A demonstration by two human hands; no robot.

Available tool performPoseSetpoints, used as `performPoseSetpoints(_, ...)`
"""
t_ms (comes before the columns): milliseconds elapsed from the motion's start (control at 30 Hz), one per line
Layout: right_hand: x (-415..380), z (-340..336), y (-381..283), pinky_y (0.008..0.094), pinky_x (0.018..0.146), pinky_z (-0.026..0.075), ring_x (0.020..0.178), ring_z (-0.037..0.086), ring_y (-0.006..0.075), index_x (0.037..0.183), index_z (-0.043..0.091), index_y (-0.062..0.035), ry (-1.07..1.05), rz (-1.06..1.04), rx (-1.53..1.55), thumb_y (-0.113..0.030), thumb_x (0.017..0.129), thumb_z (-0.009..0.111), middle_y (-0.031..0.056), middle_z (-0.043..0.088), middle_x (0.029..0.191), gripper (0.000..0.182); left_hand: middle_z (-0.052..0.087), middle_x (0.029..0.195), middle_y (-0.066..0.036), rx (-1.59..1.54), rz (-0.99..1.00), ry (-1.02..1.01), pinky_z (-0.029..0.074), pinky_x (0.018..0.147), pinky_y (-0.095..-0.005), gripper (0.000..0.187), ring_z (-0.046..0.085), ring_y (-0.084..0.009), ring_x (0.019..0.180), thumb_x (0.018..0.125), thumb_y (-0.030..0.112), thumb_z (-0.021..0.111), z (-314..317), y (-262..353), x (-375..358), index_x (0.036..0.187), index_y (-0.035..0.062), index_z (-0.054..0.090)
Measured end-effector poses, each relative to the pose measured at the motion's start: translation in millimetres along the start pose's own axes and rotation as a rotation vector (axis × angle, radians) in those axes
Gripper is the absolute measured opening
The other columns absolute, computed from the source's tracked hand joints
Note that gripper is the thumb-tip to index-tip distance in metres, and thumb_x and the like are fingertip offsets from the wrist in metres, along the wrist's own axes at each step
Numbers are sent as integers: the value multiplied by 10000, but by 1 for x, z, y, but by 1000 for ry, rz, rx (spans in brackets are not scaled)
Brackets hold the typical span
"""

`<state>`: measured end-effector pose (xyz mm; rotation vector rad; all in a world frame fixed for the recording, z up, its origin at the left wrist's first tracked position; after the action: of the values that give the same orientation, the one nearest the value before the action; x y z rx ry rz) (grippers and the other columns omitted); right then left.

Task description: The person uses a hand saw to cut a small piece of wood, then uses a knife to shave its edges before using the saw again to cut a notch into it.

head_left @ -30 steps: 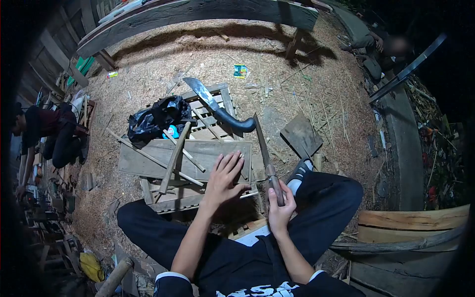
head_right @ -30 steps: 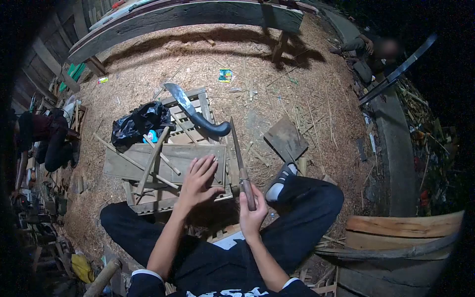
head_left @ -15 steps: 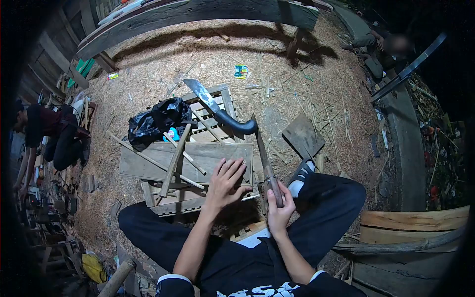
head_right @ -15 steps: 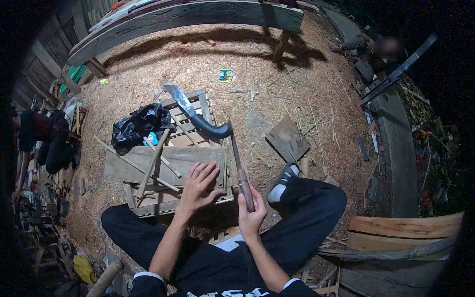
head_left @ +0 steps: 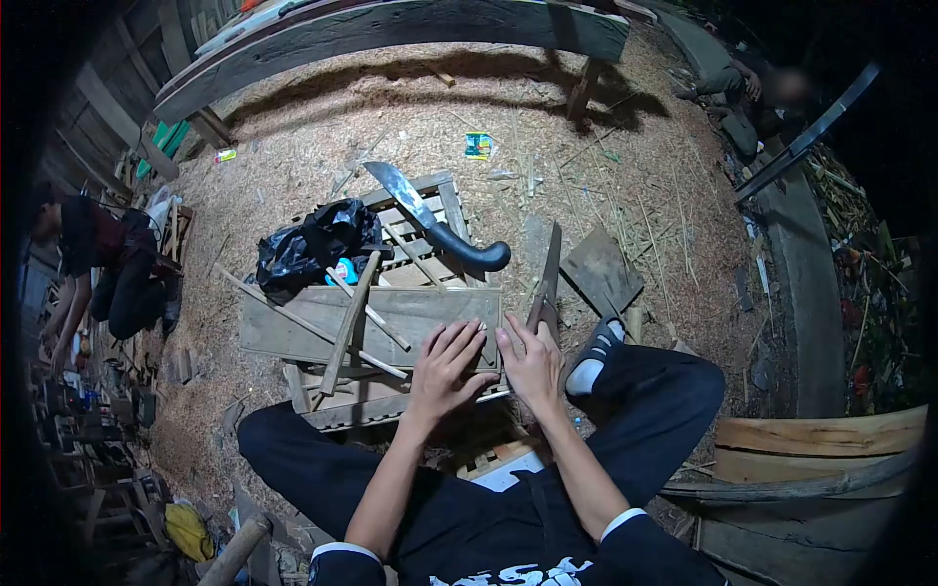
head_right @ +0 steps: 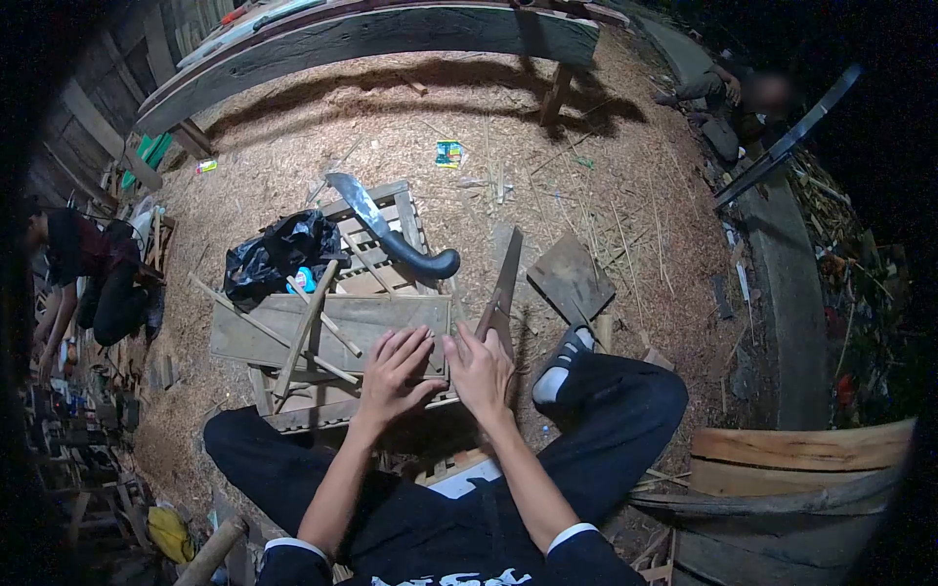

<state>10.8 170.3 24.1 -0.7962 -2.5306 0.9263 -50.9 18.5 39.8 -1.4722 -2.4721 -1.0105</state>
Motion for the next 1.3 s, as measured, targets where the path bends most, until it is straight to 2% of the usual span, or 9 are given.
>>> performPoseSetpoints(67, 6, 6, 0, 501, 802, 487, 952, 630, 405, 1266, 738, -134, -58, 16, -27, -478, 967, 648, 209, 581, 985, 465, 577, 1490, -103, 42, -2, 6, 331, 1172, -494, 704, 524, -290, 1372, 805, 416, 815, 1, 1, -1, 1387, 68, 627)
performPoseSetpoints(167, 10, 18, 3, 486, 848, 485, 1010, 614, 405, 1263, 730, -78, -75, -18, -7, -458, 963, 662, 222, 580, 1021, 488, 578, 1491, -99, 77, 2, 1, 336, 1160, -486, 698, 525, -281, 1373, 810, 416, 812, -2, 4, 0, 1387, 70, 627)
performPoseSetpoints(233, 13, 24, 9, 469, 874, 485, 1028, 607, 401, 1253, 716, -8, -85, 44, 171, -429, 959, 680, 230, 579, 1039, 515, 578, 1491, -97, 84, 8, 3, 336, 1157, -484, 697, 526, -280, 1373, 810, 419, 810, -1, 4, -1, 1387, 72, 628)
performPoseSetpoints(333, 11, 24, 9, 461, 891, 483, 1028, 609, 402, 1249, 704, 32, -61, 69, 298, -407, 957, 691, 236, 579, 1045, 527, 577, 1487, -98, 93, 21, 13, 334, 1156, -475, 689, 523, -272, 1370, 829, 438, 790, -3, 5, 1, 1384, 64, 626)
performPoseSetpoints(600, 39, 27, -4, 464, 892, 480, 1021, 615, 405, 1275, 698, 9, -47, 16, 210, -372, 973, 679, 240, 583, 1047, 487, 552, 1515, -107, 72, -15, 47, 336, 1146, -473, 691, 506, -292, 1384, 829, 411, 793, -1, -9, 18, 1395, 57, 615)
performPoseSetpoints(833, 42, 40, 2, 464, 900, 478, 1021, 611, 408, 1279, 697, 12, -44, 48, 259, -342, 979, 678, 248, 581, 1046, 464, 554, 1495, -123, 67, -17, 39, 338, 1154, -474, 687, 499, -298, 1370, 839, 397, 780, 3, -16, 23, 1392, 29, 605)
performPoseSetpoints(900, 51, 38, -4, 466, 901, 475, 1013, 607, 409, 1278, 698, 11, 20, -26, 277, -339, 982, 673, 247, 579, 1040, 459, 549, 1500, -124, 59, -33, 33, 335, 1157, -477, 685, 492, -303, 1377, 841, 388, 777, 2, -19, 28, 1397, 28, 602)
performPoseSetpoints(1033, 66, 42, -9, 468, 882, 474, 995, 608, 401, 1263, 704, 15, 3, -60, 228, -344, 987, 664, 240, 579, 1030, 455, 532, 1517, -138, 46, -58, 45, 329, 1164, -481, 695, 473, -315, 1395, 842, 369, 775, 6, -30, 37, 1414, 22, 587)
performPoseSetpoints(1300, 70, 46, -5, 467, 882, 482, 1006, 616, 403, 1257, 711, 6, -22, -15, 239, -367, 985, 667, 238, 593, 1038, 464, 530, 1519, -145, 50, -65, 59, 328, 1169, -478, 725, 469, -321, 1400, 827, 371, 786, 7, -31, 38, 1427, 23, 576)
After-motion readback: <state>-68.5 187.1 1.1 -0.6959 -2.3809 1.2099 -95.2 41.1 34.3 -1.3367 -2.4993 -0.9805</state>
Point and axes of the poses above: each hand's wrist, its own x-axis towards the middle knuckle, its own z-axis out of the palm, y = z × x, the point moved 9 cm from there along x, towards the middle knuckle
